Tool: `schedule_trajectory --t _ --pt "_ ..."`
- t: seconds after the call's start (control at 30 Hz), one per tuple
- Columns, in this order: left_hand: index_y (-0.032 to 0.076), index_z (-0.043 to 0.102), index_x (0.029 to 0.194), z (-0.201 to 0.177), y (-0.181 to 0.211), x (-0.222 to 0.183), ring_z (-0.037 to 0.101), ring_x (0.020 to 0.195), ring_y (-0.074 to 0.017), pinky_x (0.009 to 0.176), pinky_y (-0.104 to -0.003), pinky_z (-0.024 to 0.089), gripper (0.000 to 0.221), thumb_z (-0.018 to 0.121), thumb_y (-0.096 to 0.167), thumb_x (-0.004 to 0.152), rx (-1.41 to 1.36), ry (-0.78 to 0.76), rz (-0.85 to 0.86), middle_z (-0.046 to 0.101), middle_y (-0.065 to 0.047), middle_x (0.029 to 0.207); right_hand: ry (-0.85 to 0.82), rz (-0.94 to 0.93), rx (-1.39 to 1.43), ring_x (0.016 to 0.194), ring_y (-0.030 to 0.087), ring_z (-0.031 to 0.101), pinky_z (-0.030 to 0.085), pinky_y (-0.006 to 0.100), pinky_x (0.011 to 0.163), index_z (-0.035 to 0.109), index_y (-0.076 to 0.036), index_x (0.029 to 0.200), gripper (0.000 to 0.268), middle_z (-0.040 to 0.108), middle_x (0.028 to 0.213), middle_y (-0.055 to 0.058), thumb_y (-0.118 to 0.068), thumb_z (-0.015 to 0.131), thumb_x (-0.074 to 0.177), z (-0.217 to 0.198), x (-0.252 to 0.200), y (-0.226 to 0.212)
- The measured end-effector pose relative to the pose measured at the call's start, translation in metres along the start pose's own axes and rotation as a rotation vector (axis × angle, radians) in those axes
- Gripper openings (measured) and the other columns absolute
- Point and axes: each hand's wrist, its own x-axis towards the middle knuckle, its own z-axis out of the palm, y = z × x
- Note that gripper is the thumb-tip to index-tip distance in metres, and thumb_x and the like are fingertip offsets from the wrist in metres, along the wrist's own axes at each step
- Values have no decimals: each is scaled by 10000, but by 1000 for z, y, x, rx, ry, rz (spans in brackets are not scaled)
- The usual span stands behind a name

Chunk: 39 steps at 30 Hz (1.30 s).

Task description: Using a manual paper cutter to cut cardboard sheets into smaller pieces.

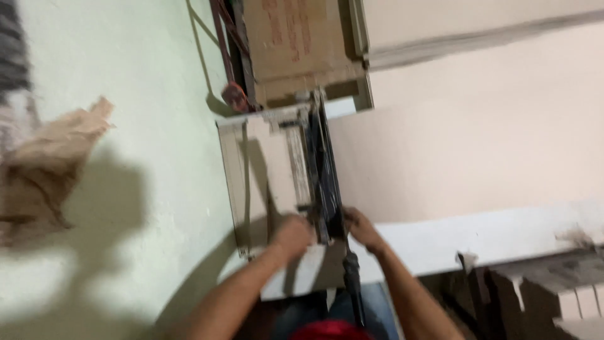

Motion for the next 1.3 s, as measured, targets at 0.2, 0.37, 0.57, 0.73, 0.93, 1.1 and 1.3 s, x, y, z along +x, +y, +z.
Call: schedule_trajectory --t 0.2,0.37,0.57,0.73,0.93,1.1,1.3 --pt "164 723 1110 -37 -76 -61 637 985 -326 789 -465 486 180 640 155 950 55 -277 -120 603 -127 1260 397 498 426 1114 411 695 554 595 967 689 19 1281 424 706 1179 247 -267 716 968 -35 -55 -5" --pt "157 620 1191 -70 -81 -75 599 1164 -308 819 -393 462 188 633 189 1006 21 -167 -124 498 -111 1320 760 383 766 1178 408 553 338 714 1084 53 -73 1563 841 442 1359 260 -456 608 1061 -97 -70 20" --pt "111 570 1351 -64 -61 -41 525 1256 -351 964 -472 439 347 606 249 1035 -440 57 -334 449 -182 1432 750 402 766 673 269 637 600 440 735 433 -80 1132 375 547 964 85 -308 711 1024 -115 -122 92" --pt "123 334 1577 -142 -61 -28 301 1442 -444 1108 -569 330 623 595 298 1040 -805 64 -509 271 -256 1583 650 483 707 819 373 716 580 533 837 453 84 1044 422 659 960 290 -239 722 999 -73 -96 55" --pt "126 74 1662 -149 -56 25 -2 1549 -513 1206 -703 93 1080 769 437 897 -894 -80 -641 14 -336 1666 623 437 606 1018 437 713 569 609 932 530 139 1044 404 645 979 231 -241 667 1042 -70 -72 17" --pt "105 44 1659 -158 -50 37 -52 1562 -485 1181 -735 102 1054 755 370 927 -758 -283 -729 -78 -322 1681 503 549 407 734 256 691 616 472 749 665 4 850 532 626 765 91 -496 657 1032 -81 -69 24" --pt "121 -164 1633 -117 -46 63 -104 1526 -541 1128 -800 118 1198 754 370 905 -644 -320 -741 -180 -343 1652 157 396 -598 427 187 661 543 255 336 324 -202 1546 481 741 617 65 -333 354 1084 0 -114 -131"
